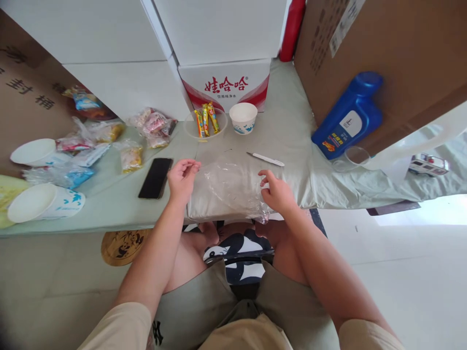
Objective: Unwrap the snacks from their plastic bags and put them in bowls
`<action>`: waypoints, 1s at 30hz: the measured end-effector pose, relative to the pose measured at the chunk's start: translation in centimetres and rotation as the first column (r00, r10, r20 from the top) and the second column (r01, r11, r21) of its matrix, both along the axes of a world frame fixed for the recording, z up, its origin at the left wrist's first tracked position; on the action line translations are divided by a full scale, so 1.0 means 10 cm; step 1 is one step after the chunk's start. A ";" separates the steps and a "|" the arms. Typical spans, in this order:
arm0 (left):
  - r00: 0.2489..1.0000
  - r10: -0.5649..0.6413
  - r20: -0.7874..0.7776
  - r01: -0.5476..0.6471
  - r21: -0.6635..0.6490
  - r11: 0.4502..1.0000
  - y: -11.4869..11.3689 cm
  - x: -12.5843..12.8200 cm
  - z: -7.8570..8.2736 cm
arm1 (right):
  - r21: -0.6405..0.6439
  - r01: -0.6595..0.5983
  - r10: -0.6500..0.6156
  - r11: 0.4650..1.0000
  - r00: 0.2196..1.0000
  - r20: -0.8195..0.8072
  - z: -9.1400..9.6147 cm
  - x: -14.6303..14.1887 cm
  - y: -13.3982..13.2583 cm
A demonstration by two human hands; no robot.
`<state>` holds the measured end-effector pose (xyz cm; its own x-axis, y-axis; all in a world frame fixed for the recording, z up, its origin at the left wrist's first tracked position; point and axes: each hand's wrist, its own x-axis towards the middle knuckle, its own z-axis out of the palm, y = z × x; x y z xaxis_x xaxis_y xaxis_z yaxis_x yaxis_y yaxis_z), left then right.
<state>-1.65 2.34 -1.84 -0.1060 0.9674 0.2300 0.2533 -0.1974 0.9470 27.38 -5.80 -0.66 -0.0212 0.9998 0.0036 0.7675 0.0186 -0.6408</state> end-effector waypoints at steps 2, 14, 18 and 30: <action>0.997 -0.071 -0.003 0.071 -0.023 0.997 0.06 0.08 -0.04 | -0.048 0.007 -0.005 0.999 1.000 0.031 -0.01 0.03 0.00; 0.929 -0.174 -0.327 0.127 -0.161 0.979 0.17 0.18 -0.15 | -0.211 0.120 -0.048 0.970 0.947 0.317 -0.06 0.06 0.06; 0.881 -0.153 -0.448 0.110 -0.121 0.987 0.17 0.19 -0.18 | -0.172 0.113 -0.059 0.979 0.954 0.293 -0.07 0.04 0.03; 0.844 -0.455 -0.284 0.407 -0.214 0.888 0.13 0.35 -0.14 | -0.172 -0.175 0.221 0.969 0.930 0.296 0.03 -0.05 -0.10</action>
